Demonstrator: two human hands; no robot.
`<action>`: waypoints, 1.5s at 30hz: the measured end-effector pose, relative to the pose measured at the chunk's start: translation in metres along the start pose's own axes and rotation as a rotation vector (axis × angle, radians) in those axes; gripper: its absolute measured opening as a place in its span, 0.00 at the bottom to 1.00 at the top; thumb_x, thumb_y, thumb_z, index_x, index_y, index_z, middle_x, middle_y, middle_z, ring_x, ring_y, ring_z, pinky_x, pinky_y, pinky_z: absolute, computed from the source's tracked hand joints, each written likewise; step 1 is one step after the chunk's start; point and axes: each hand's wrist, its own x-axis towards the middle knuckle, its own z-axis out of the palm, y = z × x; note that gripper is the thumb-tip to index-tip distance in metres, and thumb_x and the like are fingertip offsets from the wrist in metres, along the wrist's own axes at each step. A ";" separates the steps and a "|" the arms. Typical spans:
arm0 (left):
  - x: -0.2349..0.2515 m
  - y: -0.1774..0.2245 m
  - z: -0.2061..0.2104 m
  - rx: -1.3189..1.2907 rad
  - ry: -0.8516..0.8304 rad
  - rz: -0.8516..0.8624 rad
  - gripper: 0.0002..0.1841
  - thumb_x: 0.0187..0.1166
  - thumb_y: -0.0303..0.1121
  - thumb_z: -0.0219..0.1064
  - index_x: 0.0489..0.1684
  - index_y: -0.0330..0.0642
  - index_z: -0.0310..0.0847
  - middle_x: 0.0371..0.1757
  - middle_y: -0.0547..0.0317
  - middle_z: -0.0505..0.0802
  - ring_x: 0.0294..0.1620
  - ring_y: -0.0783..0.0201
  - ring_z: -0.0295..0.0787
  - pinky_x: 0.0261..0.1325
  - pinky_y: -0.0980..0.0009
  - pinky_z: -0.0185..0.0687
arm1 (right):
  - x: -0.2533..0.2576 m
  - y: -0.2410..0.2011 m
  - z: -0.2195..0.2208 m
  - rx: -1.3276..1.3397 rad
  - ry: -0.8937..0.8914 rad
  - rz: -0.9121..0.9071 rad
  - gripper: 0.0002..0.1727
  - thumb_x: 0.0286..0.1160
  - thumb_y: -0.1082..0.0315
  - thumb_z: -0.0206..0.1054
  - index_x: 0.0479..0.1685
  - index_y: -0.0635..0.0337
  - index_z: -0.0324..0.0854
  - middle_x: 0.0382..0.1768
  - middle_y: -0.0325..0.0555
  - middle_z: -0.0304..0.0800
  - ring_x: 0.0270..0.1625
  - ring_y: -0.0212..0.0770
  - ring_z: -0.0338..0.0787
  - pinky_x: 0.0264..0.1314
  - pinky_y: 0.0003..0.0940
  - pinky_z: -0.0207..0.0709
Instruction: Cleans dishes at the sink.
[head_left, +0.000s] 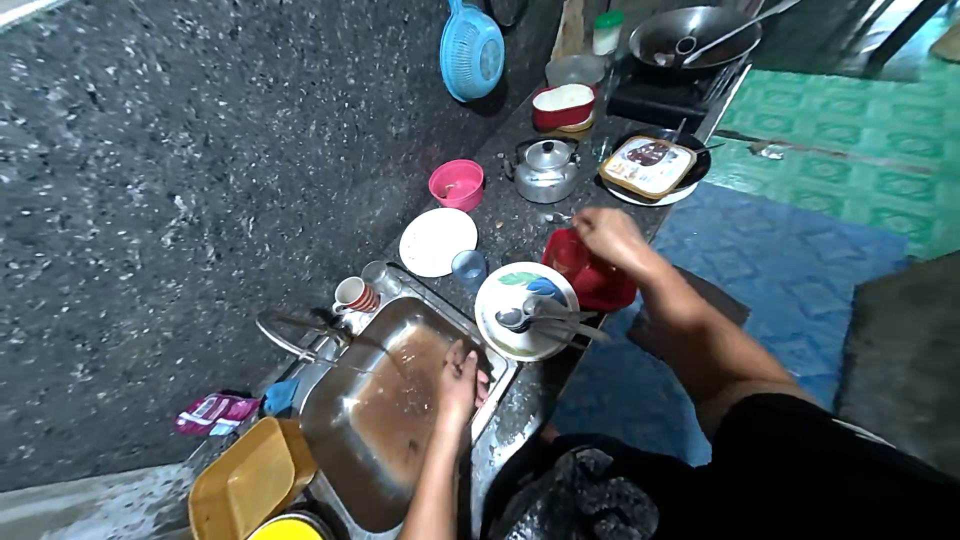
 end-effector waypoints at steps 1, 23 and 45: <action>-0.002 -0.008 -0.009 0.010 0.037 -0.018 0.27 0.94 0.35 0.54 0.89 0.37 0.56 0.23 0.51 0.89 0.13 0.64 0.82 0.17 0.68 0.82 | 0.023 0.015 0.000 -0.015 0.031 0.060 0.18 0.90 0.60 0.56 0.58 0.59 0.89 0.51 0.66 0.93 0.58 0.70 0.91 0.59 0.76 0.78; 0.077 -0.055 -0.168 -0.426 0.632 -0.033 0.11 0.92 0.34 0.52 0.50 0.36 0.76 0.30 0.58 0.86 0.25 0.67 0.84 0.31 0.70 0.86 | 0.158 0.115 0.086 -0.265 -0.260 0.073 0.24 0.72 0.65 0.74 0.67 0.68 0.84 0.81 0.75 0.68 0.85 0.75 0.65 0.80 0.75 0.66; 0.105 -0.034 -0.153 -0.582 0.592 -0.129 0.20 0.95 0.43 0.48 0.25 0.50 0.67 0.14 0.67 0.77 0.11 0.72 0.73 0.15 0.76 0.75 | 0.097 0.156 0.010 1.296 0.222 0.814 0.37 0.83 0.30 0.55 0.57 0.60 0.75 0.32 0.47 0.90 0.29 0.40 0.90 0.34 0.36 0.86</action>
